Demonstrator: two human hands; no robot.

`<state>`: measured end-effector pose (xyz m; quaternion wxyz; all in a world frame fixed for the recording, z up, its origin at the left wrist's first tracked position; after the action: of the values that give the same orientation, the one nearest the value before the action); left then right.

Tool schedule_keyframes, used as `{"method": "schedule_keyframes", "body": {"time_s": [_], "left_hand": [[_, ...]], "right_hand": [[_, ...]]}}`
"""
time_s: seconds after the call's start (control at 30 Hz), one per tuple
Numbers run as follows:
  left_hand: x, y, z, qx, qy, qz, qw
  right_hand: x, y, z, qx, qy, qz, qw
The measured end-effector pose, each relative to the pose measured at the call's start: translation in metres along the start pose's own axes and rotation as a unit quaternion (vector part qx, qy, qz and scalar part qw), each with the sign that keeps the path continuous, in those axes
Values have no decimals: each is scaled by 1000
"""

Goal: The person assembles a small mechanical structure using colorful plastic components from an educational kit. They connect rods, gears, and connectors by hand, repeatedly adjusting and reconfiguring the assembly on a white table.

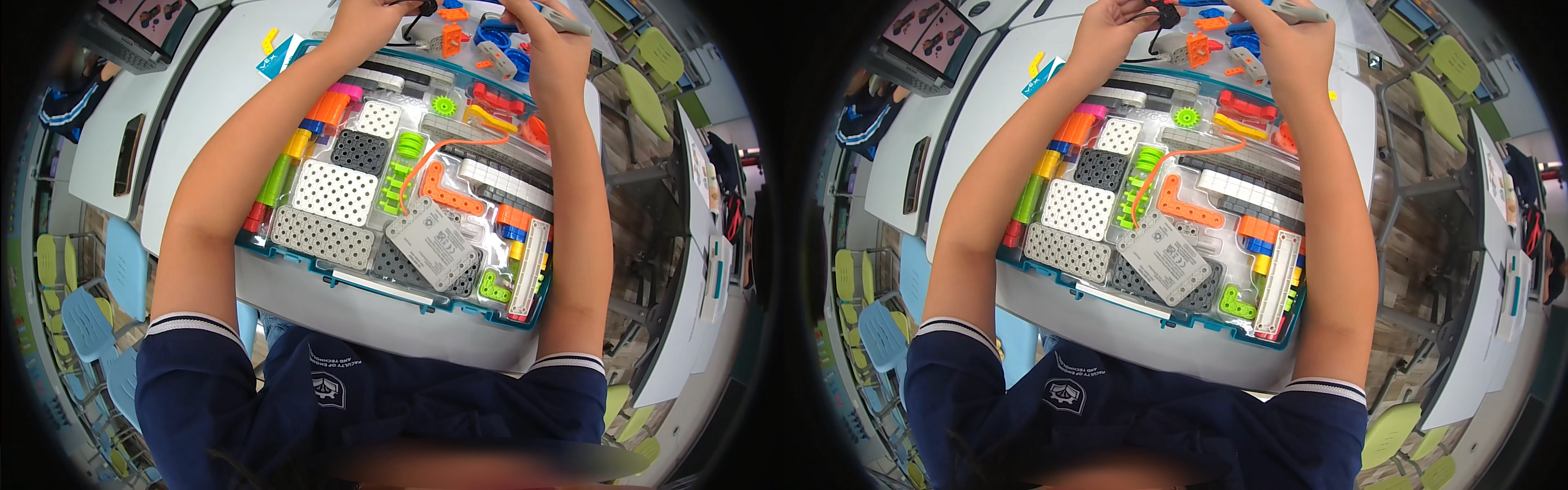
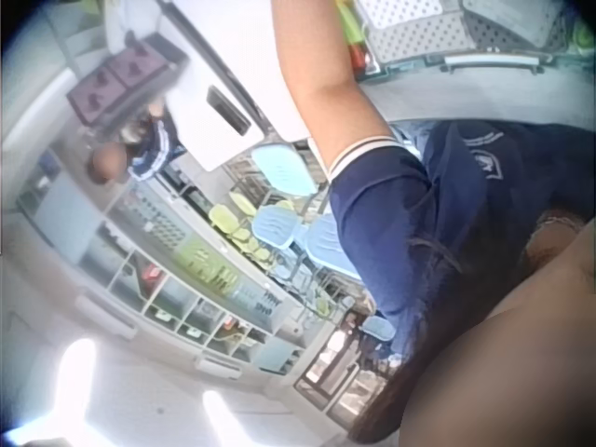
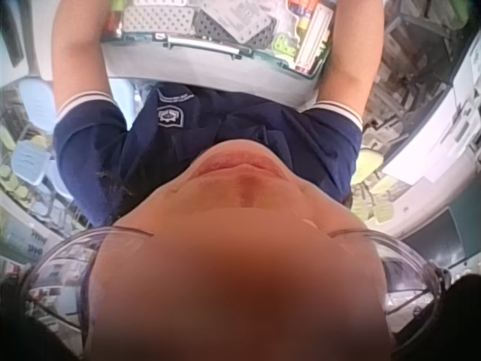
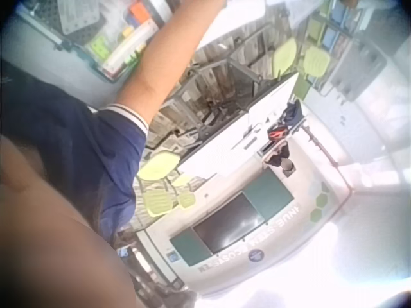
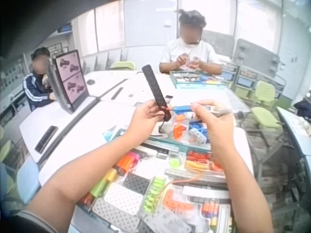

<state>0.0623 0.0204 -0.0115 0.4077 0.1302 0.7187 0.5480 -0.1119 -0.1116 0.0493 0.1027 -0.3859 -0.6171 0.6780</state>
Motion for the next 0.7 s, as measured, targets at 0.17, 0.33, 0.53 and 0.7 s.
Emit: {"method": "schedule_keyframes", "body": {"time_s": [0.17,0.33,0.53,0.7], "left_hand": [[1,0,-2,23,-20,0,1000],[3,3,-10,-20,-34,-4,999],[6,5,-14,-33,-37,-12,999],[8,5,-16,-21,-40,-5,999]], "right_hand": [[-2,4,2,-12,4,-10,1000],[-4,5,1,-11,-6,0,1000],[-6,10,3,-13,-5,-10,1000],[-5,9,4,-5,-8,-6,1000]]}}
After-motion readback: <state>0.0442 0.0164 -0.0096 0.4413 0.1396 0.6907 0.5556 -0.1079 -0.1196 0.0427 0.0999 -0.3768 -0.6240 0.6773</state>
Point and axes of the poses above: each hand's wrist, its own x-axis away from the middle knuckle, its own z-axis out of the back of the hand, y = z × x, the point moved 7 cm from there along -x, towards the middle knuckle, and after that the axes turned 2 degrees about -x, right-handed, at the moved point
